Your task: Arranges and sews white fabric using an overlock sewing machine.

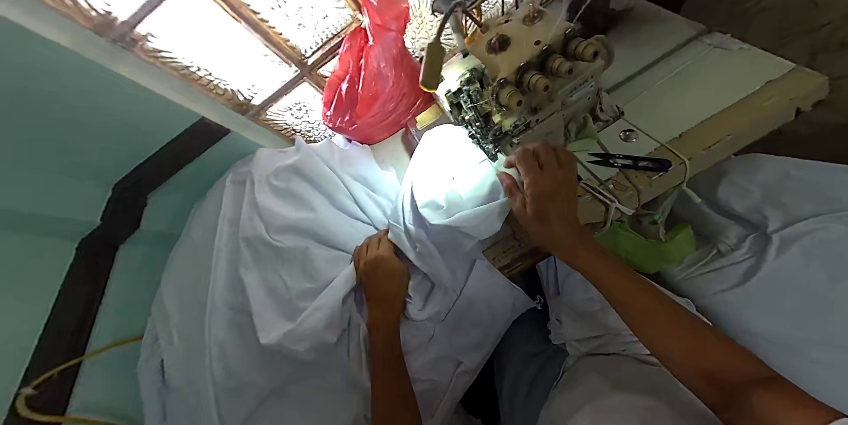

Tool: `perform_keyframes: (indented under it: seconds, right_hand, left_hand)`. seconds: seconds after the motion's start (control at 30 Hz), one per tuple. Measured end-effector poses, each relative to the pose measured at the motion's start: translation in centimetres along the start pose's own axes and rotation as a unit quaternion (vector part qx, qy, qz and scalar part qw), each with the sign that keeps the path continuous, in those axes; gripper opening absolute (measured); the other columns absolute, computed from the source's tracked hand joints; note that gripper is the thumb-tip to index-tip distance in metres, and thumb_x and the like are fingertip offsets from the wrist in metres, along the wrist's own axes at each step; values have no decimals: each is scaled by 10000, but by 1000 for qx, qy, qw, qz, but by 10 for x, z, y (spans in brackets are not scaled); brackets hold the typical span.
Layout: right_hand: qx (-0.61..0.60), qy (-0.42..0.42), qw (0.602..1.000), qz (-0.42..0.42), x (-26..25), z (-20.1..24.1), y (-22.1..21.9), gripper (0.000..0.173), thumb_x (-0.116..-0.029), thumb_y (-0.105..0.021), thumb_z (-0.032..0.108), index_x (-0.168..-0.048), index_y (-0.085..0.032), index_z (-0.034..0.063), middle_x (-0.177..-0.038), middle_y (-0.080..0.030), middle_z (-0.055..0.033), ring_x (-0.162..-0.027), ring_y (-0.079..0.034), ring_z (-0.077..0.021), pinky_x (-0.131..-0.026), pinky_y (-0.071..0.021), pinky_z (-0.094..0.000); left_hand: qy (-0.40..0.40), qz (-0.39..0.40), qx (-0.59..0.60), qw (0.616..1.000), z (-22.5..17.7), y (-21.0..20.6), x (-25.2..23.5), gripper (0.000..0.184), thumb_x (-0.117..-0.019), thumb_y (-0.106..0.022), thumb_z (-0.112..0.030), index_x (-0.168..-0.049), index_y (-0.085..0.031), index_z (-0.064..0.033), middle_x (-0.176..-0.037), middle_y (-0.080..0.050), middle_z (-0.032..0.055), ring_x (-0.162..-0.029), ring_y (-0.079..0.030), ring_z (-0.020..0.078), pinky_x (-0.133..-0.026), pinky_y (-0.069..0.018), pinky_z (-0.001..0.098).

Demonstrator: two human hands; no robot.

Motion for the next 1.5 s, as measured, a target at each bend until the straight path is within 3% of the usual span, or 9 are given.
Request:
perform_keyframes:
  seconds: [0.2, 0.3, 0.47, 0.77, 0.9, 1.1, 1.33, 1.4, 1.5]
  right_hand:
    - [-66, 202, 976, 56, 11, 56, -22, 164, -923, -682, 182, -1004, -723, 46, -881, -720, -110, -863, -708, -302, -946, -513, -533]
    - [-202, 62, 969, 129, 1, 44, -12, 108, -929, -680, 55, -1013, -671, -12, -832, -692, -122, -762, -697, -244, -723, -579, -431]
    - [-349, -177, 904, 173, 8, -17, 4, 82, -1027, -524, 55, -1090, -577, 65, -827, -564, -24, -656, -524, -60, -585, -460, -227]
    - [-37, -49, 995, 76, 5, -17, 2, 282, -1002, -568, 195, -1150, -737, 23, -1007, -650, -197, -944, -626, -397, -799, -474, -585]
    - [13, -40, 997, 68, -13, -18, 4, 441, -991, -609, 439, -1011, -694, 6, -971, -645, -199, -935, -626, -409, -822, -453, -606]
    - [26, -69, 990, 123, -43, -19, 2, 413, -875, -758, 437, -854, -733, 26, -874, -699, -163, -902, -661, -359, -869, -432, -605]
    - [-109, -52, 973, 195, -57, 1, 17, 239, -999, -638, 215, -885, -756, 42, -774, -686, -95, -742, -644, -224, -737, -475, -480]
    - [-333, -61, 909, 242, -59, 29, 31, 238, -1035, -565, 163, -854, -698, 83, -713, -619, 53, -649, -568, 2, -619, -484, -211]
    - [-518, 47, 811, 268, -59, 74, 48, 274, -1067, -420, 103, -855, -589, 67, -737, -530, 74, -675, -523, 48, -633, -458, -132]
  left_hand:
    - [83, -147, 210, 963, -25, 25, 8, 391, -1066, -444, -208, -1263, -604, 89, -900, -705, 166, -815, -686, 222, -783, -545, 401]
    - [136, -127, 312, 932, -26, 14, 5, 437, -976, -644, -151, -1331, -529, 76, -698, -612, 20, -587, -601, 52, -610, -537, 245]
    - [145, -121, 325, 927, -20, 7, 7, 418, -878, -703, -28, -1263, -568, 64, -717, -616, 11, -594, -575, 19, -608, -505, 209]
    - [93, -133, 272, 949, -25, 17, 16, 272, -914, -673, -54, -1130, -645, 110, -744, -632, 66, -644, -560, 17, -628, -465, 178]
    - [79, -151, 259, 951, -27, 32, 22, 267, -923, -661, -61, -1123, -645, 116, -760, -649, 71, -662, -579, -6, -638, -470, 147]
    - [53, -148, 243, 957, -35, 48, 31, 241, -914, -657, -61, -1092, -667, 102, -768, -672, 77, -689, -605, -8, -662, -486, 148]
    - [-67, 143, 402, 902, -84, 50, 47, 177, -983, -580, -65, -976, -690, 73, -657, -613, -10, -547, -538, -41, -535, -466, 126]
    - [-112, 302, 415, 851, -106, 40, 46, 254, -1040, -516, -115, -1002, -701, 55, -706, -668, 0, -546, -536, -40, -526, -448, 130]
    - [-93, 400, 373, 832, -129, 30, 22, 300, -1072, -451, -118, -1148, -677, 63, -1027, -718, 112, -793, -693, 90, -735, -591, 264]
Point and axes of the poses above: each hand's wrist, its own x-axis away from the middle knuckle, its own y-axis out of the back of the hand, z = x × y, the point moved 5 cm from there along -x, towards the middle knuckle
